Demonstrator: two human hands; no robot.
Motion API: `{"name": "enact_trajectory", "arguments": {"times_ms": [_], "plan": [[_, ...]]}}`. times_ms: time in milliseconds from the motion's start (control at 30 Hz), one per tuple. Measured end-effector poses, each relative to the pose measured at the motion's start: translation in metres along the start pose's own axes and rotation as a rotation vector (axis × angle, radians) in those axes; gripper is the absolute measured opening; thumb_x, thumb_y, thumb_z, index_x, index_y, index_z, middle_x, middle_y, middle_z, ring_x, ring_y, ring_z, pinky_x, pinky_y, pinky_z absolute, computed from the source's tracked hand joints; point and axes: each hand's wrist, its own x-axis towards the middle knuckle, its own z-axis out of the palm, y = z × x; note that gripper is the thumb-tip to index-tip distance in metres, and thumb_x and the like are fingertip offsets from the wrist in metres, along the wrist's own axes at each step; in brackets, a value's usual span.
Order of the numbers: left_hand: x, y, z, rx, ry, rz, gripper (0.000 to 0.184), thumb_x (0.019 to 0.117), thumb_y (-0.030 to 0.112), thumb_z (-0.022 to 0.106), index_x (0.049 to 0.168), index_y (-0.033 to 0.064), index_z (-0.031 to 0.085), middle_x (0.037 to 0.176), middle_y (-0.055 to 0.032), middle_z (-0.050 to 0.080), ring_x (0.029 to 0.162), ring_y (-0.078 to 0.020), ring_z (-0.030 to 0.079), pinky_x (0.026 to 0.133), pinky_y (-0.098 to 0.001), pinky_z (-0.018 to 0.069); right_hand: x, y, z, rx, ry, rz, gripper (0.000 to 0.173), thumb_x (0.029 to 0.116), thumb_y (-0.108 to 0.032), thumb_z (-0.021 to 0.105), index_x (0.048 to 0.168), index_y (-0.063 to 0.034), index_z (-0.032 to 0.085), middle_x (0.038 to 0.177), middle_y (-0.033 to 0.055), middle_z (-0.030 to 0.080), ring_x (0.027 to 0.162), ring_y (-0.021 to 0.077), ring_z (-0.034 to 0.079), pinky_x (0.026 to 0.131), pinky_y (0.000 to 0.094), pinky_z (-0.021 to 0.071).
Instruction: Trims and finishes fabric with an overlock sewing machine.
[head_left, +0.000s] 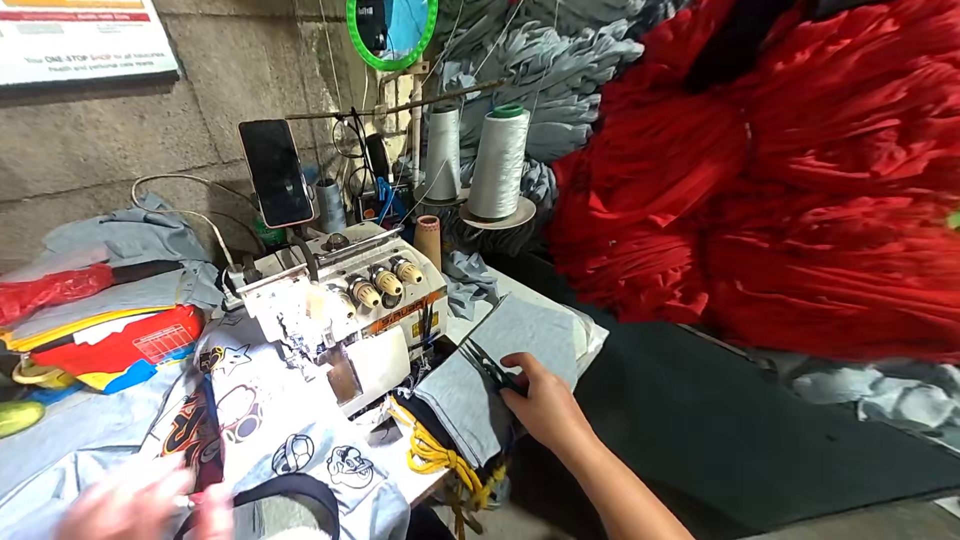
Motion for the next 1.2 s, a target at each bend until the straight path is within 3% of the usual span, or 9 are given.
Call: {"name": "enact_trajectory", "arguments": {"times_ms": [33, 100, 267, 400, 567, 633, 700, 967, 1200], "plan": [[0.014, 0.026, 0.007, -0.124, -0.108, 0.032, 0.016, 0.1037, 0.026, 0.056, 0.113, 0.0139, 0.059, 0.116, -0.0069, 0.06, 0.12, -0.0143, 0.054, 0.106, -0.0291, 0.0395, -0.003, 0.003, 0.0, 0.092, 0.009, 0.004, 0.04, 0.0921, -0.002, 0.067, 0.132, -0.0011, 0.061, 0.096, 0.0167, 0.072, 0.088, 0.031, 0.069, 0.083, 0.0514, 0.0538], [0.038, 0.07, 0.027, -0.285, -0.318, 0.133, 0.016, 0.1005, 0.02, 0.063, 0.108, 0.0088, 0.071, 0.109, -0.0141, 0.072, 0.106, -0.027, 0.067, 0.091, -0.0415, 0.052, -0.014, 0.01, -0.002, 0.351, 0.064, -0.033, 0.038, 0.0904, -0.002, 0.068, 0.128, 0.0015, 0.061, 0.084, 0.0109, 0.067, 0.072, 0.0197, 0.063, 0.07, 0.0394, 0.0528], [0.052, 0.103, 0.125, -0.317, -0.596, 0.482, 0.031, 0.084, 0.0, 0.069, 0.11, 0.0168, 0.074, 0.11, -0.0085, 0.073, 0.106, -0.0326, 0.069, 0.078, -0.0479, 0.0589, -0.074, 0.021, -0.025, 0.801, 0.01, -0.107, 0.042, 0.0826, -0.009, 0.066, 0.124, -0.001, 0.061, 0.087, -0.0057, 0.067, 0.073, 0.0043, 0.065, 0.065, 0.0232, 0.0559], [0.076, 0.118, 0.17, -0.224, -1.128, 0.439, 0.045, 0.0946, -0.008, 0.055, 0.133, 0.0132, 0.067, 0.139, -0.0159, 0.063, 0.128, -0.0412, 0.056, 0.094, -0.0572, 0.0497, -0.103, 0.035, -0.037, 0.89, -0.11, -0.082, 0.034, 0.0892, 0.004, 0.058, 0.123, 0.0011, 0.057, 0.085, -0.0056, 0.066, 0.069, 0.0078, 0.067, 0.065, 0.0282, 0.06], [0.092, 0.125, 0.199, -0.237, -1.25, 0.317, 0.04, 0.1064, 0.01, 0.043, 0.14, 0.0177, 0.064, 0.145, -0.0085, 0.06, 0.134, -0.0329, 0.055, 0.106, -0.0542, 0.0427, -0.116, 0.049, -0.029, 0.733, -0.094, -0.152, 0.032, 0.093, 0.0, 0.059, 0.125, 0.0072, 0.056, 0.091, 0.001, 0.067, 0.074, 0.0076, 0.067, 0.07, 0.0291, 0.0597], [0.103, 0.128, 0.203, -0.277, -1.314, 0.203, 0.04, 0.1073, 0.013, 0.04, 0.139, 0.0162, 0.064, 0.142, -0.0073, 0.063, 0.134, -0.0288, 0.055, 0.111, -0.0504, 0.0397, -0.119, 0.042, -0.019, 0.486, 0.001, -0.353, 0.029, 0.0937, -0.001, 0.061, 0.119, 0.0132, 0.064, 0.091, 0.0164, 0.069, 0.076, 0.0182, 0.066, 0.071, 0.0348, 0.0579], [0.12, 0.131, 0.204, -0.288, -1.392, 0.103, 0.039, 0.1082, 0.015, 0.04, 0.14, 0.0146, 0.063, 0.136, -0.0115, 0.066, 0.132, -0.0313, 0.056, 0.113, -0.0507, 0.039, -0.12, 0.024, -0.007, 0.216, 0.132, -0.553, 0.02, 0.0935, 0.0, 0.062, 0.108, 0.0069, 0.073, 0.087, 0.0224, 0.07, 0.077, 0.0316, 0.069, 0.072, 0.0436, 0.0587], [0.145, 0.146, 0.199, -0.271, -1.186, 0.173, 0.028, 0.106, 0.019, 0.052, 0.126, 0.0154, 0.072, 0.12, -0.0096, 0.07, 0.123, -0.0319, 0.059, 0.104, -0.0502, 0.0452, -0.082, -0.026, 0.051, -0.199, 0.405, -0.815, 0.013, 0.0879, -0.004, 0.066, 0.092, -0.0091, 0.076, 0.075, 0.0059, 0.067, 0.07, 0.0248, 0.068, 0.055, 0.0355, 0.0546], [0.126, 0.134, 0.196, -0.308, -1.327, 0.12, 0.032, 0.1071, 0.019, 0.048, 0.131, 0.0125, 0.069, 0.131, -0.0115, 0.067, 0.131, -0.03, 0.055, 0.112, -0.0489, 0.0395, -0.078, -0.034, 0.066, -0.241, 0.225, -0.756, 0.021, 0.0811, 0.0, 0.069, 0.096, -0.0104, 0.08, 0.085, 0.0085, 0.071, 0.086, 0.0329, 0.071, 0.06, 0.0419, 0.0579]]}}
